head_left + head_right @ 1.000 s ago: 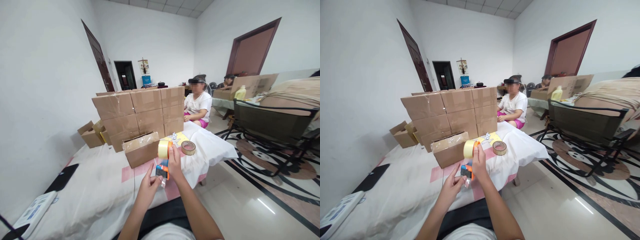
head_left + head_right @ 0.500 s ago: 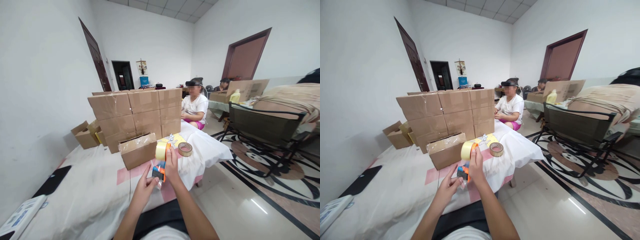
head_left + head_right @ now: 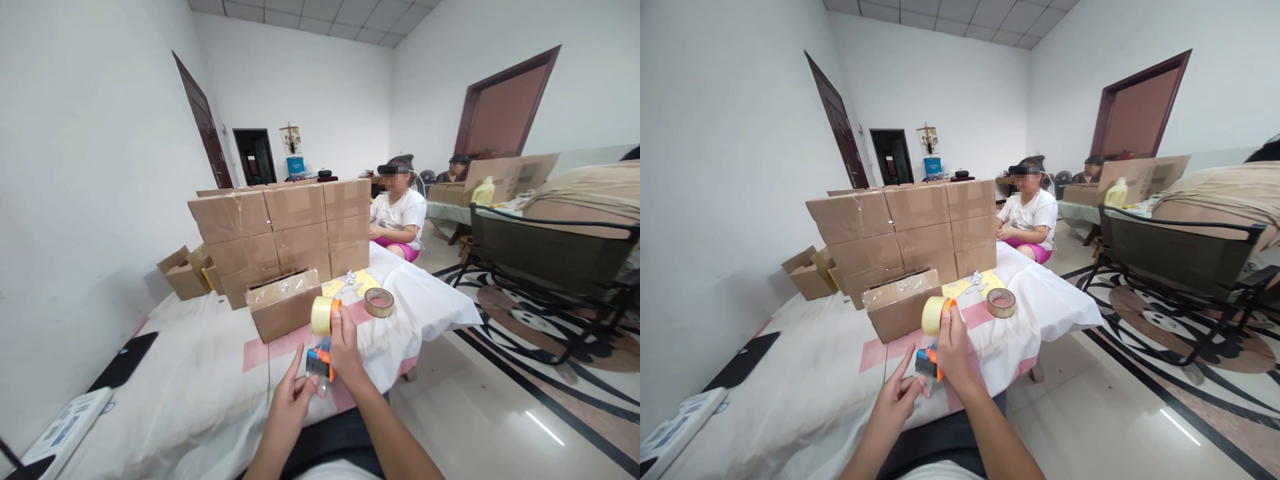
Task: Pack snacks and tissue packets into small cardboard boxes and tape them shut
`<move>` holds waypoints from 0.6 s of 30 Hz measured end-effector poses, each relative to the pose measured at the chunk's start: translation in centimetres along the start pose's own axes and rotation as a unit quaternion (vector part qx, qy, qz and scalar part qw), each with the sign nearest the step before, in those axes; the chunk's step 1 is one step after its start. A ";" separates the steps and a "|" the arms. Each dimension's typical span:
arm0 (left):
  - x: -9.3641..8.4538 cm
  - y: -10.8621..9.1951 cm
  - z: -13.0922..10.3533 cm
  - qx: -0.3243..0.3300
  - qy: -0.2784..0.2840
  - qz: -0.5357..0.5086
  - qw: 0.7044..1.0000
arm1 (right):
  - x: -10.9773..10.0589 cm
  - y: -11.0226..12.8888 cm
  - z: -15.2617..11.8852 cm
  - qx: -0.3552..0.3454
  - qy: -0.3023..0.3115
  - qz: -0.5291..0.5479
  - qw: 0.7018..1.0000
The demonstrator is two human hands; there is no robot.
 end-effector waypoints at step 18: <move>-0.1 2.7 -0.3 -0.011 -0.039 -0.055 0.998 | 0.8 -0.5 -1.4 0.109 0.003 0.030 0.994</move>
Point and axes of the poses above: each hand's wrist, its own z-axis towards the middle knuckle, its own x-axis out of the palm, y = z × x, the point moved 3 cm from there along z, towards the middle knuckle, and after that the axes turned 8 degrees about z, right-handed, at the moved point
